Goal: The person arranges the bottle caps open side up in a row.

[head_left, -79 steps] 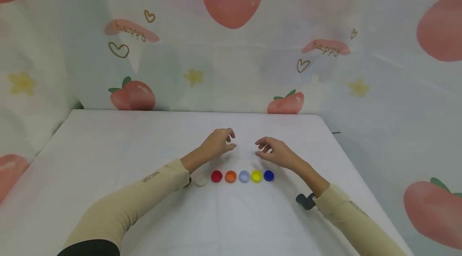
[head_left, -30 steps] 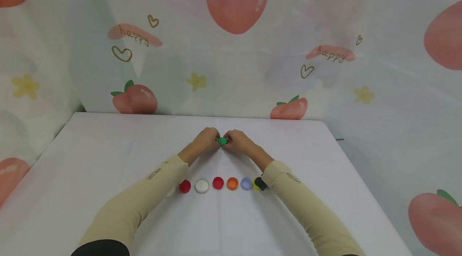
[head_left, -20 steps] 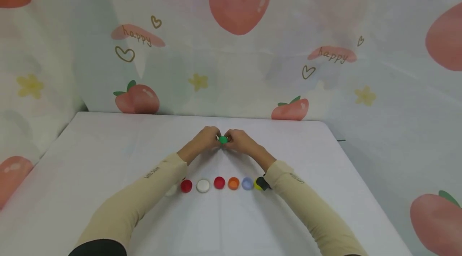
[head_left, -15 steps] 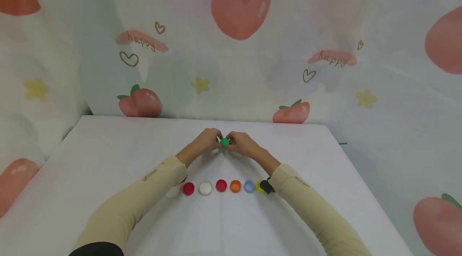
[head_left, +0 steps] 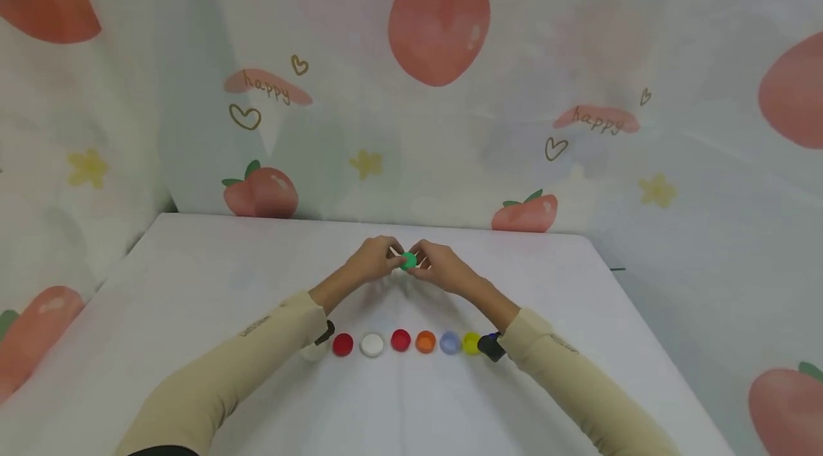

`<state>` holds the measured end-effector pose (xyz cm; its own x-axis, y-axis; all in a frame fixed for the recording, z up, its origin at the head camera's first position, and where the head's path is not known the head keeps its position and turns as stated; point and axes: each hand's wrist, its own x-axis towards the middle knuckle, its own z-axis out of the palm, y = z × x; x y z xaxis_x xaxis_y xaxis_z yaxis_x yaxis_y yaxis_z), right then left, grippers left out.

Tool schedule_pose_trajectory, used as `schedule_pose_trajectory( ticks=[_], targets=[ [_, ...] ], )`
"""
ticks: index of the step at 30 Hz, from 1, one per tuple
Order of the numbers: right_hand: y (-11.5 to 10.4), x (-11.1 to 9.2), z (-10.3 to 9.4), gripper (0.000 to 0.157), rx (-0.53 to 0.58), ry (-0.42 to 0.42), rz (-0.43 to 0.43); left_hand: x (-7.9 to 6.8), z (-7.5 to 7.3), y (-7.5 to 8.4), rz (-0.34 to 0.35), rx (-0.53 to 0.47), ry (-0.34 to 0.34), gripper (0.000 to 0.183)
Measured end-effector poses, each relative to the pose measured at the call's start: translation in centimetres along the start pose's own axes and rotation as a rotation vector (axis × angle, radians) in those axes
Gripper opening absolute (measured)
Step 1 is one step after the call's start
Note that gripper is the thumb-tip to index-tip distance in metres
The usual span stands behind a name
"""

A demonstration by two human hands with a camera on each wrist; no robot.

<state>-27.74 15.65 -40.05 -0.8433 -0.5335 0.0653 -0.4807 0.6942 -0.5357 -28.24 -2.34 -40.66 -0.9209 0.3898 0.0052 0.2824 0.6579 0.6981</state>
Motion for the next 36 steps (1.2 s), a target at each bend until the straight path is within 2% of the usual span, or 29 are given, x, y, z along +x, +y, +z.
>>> schedule_pose_trajectory(
  ticks=[9, 14, 24, 30, 36],
  targets=[
    [-0.7, -1.5, -0.6, 0.032, 0.032, 0.014, -0.018, -1.2, 0.4, 1.0, -0.019, -0.054, 0.001, 0.030],
    [-0.6, -2.1, -0.4, 0.032, 0.048, 0.017, -0.006, -1.7, 0.7, 1.0, 0.002, -0.101, -0.014, 0.030],
    [-0.5, -3.0, -0.8, 0.034, 0.082, 0.037, 0.003, -2.2, 0.9, 1.6, 0.022, -0.133, 0.010, 0.026],
    [-0.2, -3.4, -1.7, 0.036, 0.146, 0.029, 0.009, -2.4, 1.0, 2.2, 0.105, -0.100, 0.041, 0.019],
    [-0.3, -3.7, -3.2, 0.042, 0.280, -0.011, 0.100, -2.4, 1.3, 3.0, 0.181, -0.113, 0.039, 0.015]
  ],
)
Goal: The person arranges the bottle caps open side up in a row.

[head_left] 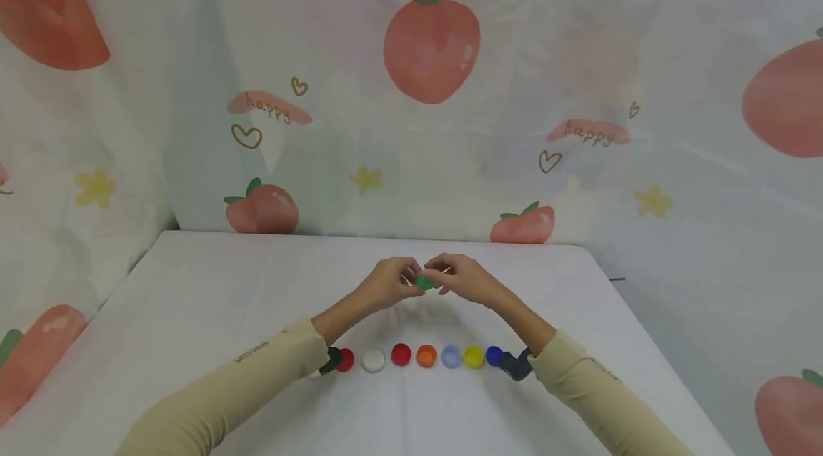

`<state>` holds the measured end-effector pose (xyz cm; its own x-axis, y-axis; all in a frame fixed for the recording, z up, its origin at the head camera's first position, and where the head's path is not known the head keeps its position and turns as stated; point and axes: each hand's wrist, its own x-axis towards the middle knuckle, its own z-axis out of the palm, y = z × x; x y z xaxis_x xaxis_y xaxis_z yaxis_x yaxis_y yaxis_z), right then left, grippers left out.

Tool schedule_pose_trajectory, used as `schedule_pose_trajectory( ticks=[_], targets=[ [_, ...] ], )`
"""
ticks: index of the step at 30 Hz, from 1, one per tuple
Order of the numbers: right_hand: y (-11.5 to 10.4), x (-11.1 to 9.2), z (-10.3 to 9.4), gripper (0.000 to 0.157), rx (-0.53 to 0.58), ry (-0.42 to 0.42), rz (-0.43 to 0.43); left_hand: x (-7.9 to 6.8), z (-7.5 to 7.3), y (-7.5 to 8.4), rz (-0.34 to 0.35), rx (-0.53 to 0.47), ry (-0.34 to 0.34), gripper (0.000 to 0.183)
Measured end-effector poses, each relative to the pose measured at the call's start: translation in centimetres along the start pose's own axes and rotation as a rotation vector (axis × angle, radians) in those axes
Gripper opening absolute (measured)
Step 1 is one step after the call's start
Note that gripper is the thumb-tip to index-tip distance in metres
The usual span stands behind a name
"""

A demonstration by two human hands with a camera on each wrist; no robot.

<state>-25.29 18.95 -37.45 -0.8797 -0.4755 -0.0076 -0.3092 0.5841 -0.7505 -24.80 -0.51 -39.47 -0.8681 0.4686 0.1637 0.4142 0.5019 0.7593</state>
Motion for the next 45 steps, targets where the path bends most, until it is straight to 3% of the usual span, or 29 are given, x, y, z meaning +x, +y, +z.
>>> schedule_pose_trajectory(
  ticks=[4, 13, 20, 24, 32, 38, 45],
  targets=[
    [0.4, -0.7, -0.6, 0.042, 0.019, -0.012, 0.025, -0.1, 0.3, 0.4, 0.057, 0.001, 0.001, 0.015],
    [1.7, -2.2, -1.9, 0.040, 0.071, -0.125, -0.001, -0.3, 1.1, 1.0, 0.161, 0.024, -0.021, 0.018],
    [1.6, -3.3, -2.3, 0.039, 0.082, -0.141, -0.014, -0.2, 1.7, 0.9, 0.252, -0.016, -0.053, 0.025],
    [1.8, -4.0, -2.2, 0.035, 0.038, -0.138, -0.053, -0.3, 2.0, 0.9, 0.255, -0.035, -0.072, 0.032],
    [2.5, -5.7, -1.9, 0.031, -0.044, -0.097, -0.088, -0.9, 2.9, 1.8, 0.212, -0.039, -0.079, 0.024],
    [2.6, -6.6, -1.8, 0.031, -0.042, -0.088, -0.088, -1.1, 3.5, 2.2, 0.173, -0.048, -0.091, 0.024],
    [2.4, -7.3, -2.1, 0.032, -0.063, -0.073, -0.115, -0.7, 3.7, 2.6, 0.181, -0.043, -0.089, 0.023]
  ],
)
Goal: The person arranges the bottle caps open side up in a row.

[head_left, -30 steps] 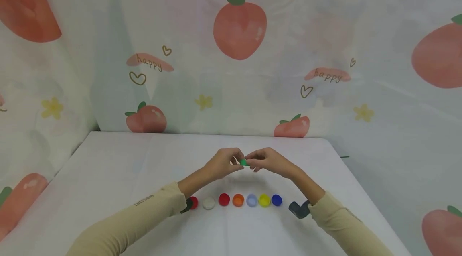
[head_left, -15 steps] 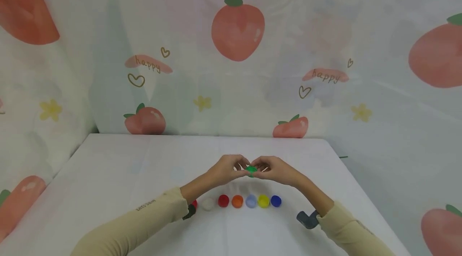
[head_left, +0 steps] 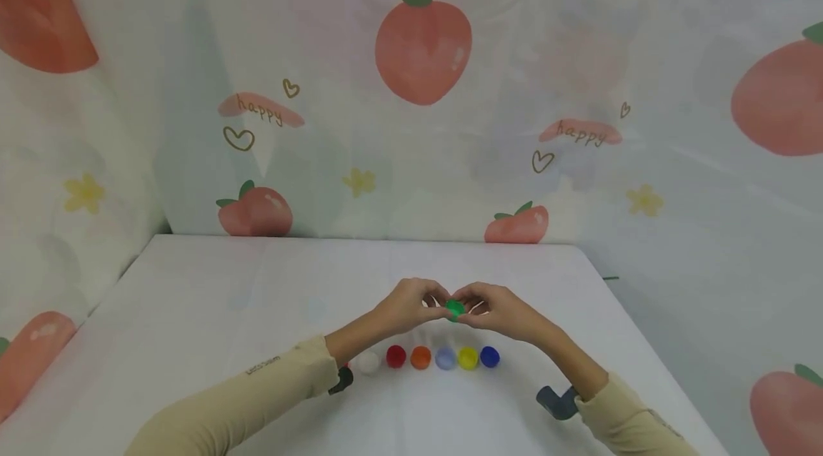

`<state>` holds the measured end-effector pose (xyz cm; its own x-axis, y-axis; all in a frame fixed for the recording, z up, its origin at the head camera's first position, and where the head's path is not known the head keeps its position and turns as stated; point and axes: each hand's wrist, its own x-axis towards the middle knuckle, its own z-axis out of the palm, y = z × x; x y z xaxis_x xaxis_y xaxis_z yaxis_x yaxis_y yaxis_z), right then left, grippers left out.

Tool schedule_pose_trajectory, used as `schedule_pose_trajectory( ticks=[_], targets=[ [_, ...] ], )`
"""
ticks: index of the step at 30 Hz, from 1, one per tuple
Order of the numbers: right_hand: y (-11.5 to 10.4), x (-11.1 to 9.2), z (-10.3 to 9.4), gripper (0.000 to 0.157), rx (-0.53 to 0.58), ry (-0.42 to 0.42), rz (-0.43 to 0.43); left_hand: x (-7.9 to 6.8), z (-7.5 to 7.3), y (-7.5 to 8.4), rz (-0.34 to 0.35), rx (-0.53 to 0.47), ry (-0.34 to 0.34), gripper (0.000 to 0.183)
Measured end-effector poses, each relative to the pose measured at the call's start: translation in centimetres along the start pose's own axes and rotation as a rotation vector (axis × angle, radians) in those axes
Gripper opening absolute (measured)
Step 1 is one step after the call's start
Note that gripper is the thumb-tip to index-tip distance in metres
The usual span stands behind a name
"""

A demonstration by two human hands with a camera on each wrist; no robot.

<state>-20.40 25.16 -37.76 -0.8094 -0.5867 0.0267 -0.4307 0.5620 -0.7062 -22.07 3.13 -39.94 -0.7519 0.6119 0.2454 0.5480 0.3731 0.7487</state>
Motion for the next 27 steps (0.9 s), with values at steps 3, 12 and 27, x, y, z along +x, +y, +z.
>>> schedule_pose_trajectory(
  ticks=[3, 12, 27],
  targets=[
    [0.3, -0.5, -0.2, 0.032, -0.020, 0.024, -0.017, 0.3, 0.4, 0.3, 0.006, -0.006, -0.011, 0.023],
    [1.3, -2.4, -0.3, 0.034, -0.045, 0.073, -0.015, 1.2, 2.1, 1.1, -0.025, -0.039, -0.039, 0.025],
    [3.0, -5.6, -0.6, 0.030, -0.056, 0.084, 0.000, 2.7, 5.8, 2.2, -0.003, 0.105, -0.080, 0.024]
  ],
)
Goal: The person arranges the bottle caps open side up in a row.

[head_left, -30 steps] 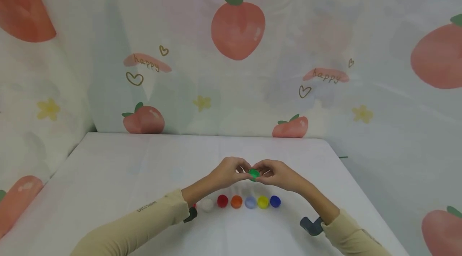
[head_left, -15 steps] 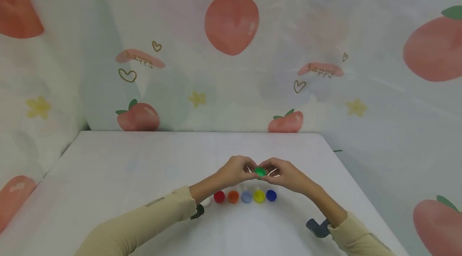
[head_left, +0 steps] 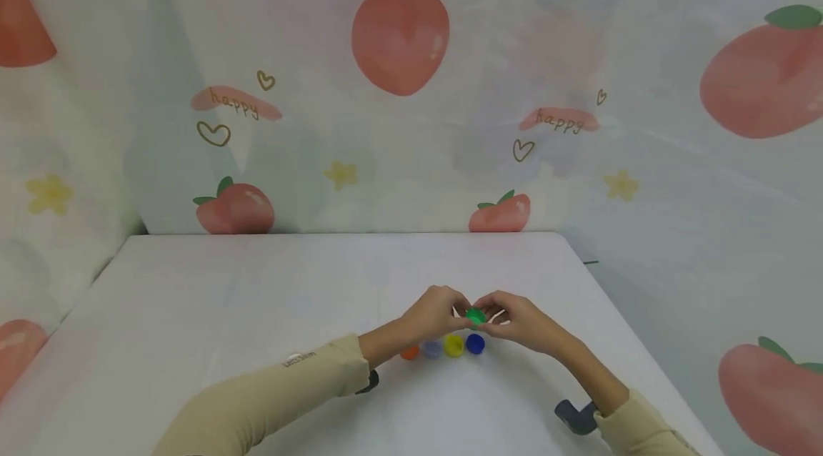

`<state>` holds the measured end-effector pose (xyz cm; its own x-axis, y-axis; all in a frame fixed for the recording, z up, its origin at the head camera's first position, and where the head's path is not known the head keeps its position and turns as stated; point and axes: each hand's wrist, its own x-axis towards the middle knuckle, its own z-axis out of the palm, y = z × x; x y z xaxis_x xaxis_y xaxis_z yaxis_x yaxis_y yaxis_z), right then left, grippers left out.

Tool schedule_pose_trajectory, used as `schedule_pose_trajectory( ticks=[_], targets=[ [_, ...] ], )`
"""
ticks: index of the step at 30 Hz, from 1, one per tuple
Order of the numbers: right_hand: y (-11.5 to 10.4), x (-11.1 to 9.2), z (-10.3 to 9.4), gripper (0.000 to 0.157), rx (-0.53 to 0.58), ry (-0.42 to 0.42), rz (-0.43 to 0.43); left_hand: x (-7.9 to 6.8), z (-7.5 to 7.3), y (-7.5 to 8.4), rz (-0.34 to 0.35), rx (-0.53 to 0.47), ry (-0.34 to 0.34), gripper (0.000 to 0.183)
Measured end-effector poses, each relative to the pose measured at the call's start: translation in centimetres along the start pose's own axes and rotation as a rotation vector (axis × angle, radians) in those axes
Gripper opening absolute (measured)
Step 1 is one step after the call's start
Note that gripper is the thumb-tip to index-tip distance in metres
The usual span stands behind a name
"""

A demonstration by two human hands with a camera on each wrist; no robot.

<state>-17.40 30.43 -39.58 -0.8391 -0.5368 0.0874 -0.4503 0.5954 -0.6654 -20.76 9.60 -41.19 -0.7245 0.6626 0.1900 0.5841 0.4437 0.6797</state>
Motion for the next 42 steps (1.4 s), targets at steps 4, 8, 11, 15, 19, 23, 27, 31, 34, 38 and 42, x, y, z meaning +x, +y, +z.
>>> schedule_pose_trajectory(
  ticks=[4, 8, 11, 15, 19, 23, 27, 31, 34, 38, 42],
  targets=[
    [0.3, -0.5, 0.0, 0.030, -0.019, -0.007, -0.005, 0.4, 0.7, 0.3, -0.013, 0.044, -0.008, 0.022],
    [0.6, -1.0, -0.3, 0.030, -0.004, -0.010, 0.034, 1.0, 1.5, 0.8, -0.035, 0.073, -0.020, 0.021],
    [1.0, -1.4, -0.3, 0.031, 0.010, -0.025, 0.060, 1.3, 2.1, 1.1, -0.043, 0.104, -0.036, 0.022],
    [1.5, -1.9, -0.4, 0.031, -0.004, -0.035, 0.066, 1.7, 2.8, 1.2, -0.025, 0.145, -0.051, 0.022],
    [1.7, -2.2, -0.5, 0.030, -0.020, -0.039, 0.076, 2.0, 3.3, 1.3, 0.004, 0.156, -0.055, 0.022],
    [1.7, -2.4, -0.6, 0.031, -0.001, -0.061, 0.109, 2.1, 3.7, 1.6, 0.013, 0.177, -0.059, 0.022],
    [1.8, -2.5, -0.5, 0.031, 0.016, -0.070, 0.137, 2.1, 3.9, 1.9, -0.008, 0.235, -0.068, 0.022],
    [1.9, -2.5, -0.5, 0.031, 0.017, -0.073, 0.151, 2.2, 3.9, 2.2, -0.004, 0.282, -0.075, 0.021],
    [2.0, -2.5, -0.4, 0.031, 0.005, -0.077, 0.163, 2.3, 3.9, 2.3, 0.012, 0.307, -0.078, 0.019],
    [2.2, -2.6, -0.2, 0.030, -0.007, -0.089, 0.171, 2.4, 4.4, 2.2, 0.024, 0.333, -0.092, 0.015],
    [2.5, -2.7, 0.0, 0.030, -0.009, -0.094, 0.168, 2.7, 4.8, 2.1, 0.030, 0.361, -0.106, 0.012]
  ],
)
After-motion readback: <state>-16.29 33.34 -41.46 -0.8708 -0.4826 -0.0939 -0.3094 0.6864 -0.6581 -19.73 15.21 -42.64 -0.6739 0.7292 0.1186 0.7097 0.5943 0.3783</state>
